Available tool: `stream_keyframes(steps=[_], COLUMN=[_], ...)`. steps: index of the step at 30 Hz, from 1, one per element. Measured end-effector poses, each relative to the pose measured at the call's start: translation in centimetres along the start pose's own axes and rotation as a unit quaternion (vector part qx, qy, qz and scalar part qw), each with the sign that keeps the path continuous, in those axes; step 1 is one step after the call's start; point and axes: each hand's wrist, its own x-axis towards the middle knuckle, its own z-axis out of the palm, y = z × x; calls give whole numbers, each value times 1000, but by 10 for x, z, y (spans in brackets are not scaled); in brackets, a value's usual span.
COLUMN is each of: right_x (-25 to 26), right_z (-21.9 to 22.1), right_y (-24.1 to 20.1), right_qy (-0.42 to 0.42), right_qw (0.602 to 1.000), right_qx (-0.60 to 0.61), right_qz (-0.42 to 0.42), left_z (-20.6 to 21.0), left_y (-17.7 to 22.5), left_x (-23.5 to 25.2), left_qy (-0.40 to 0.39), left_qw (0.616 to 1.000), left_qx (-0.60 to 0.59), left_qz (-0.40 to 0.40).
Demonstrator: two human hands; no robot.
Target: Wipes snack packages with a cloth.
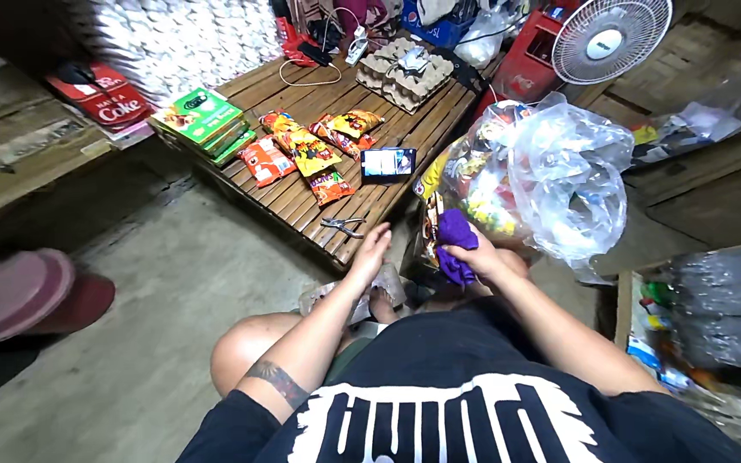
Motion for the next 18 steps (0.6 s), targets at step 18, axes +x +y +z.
stream_keyframes(steps=[18], right_x=[-22], right_z=[54], right_y=[-7], right_qy=[-130], right_qw=[982], right_qx=[-55], right_qz=[-125], left_z=[12], left_y=[1], left_x=[-21], left_qy=[-122], left_qw=[990], left_qx=[-67], left_qz=[30])
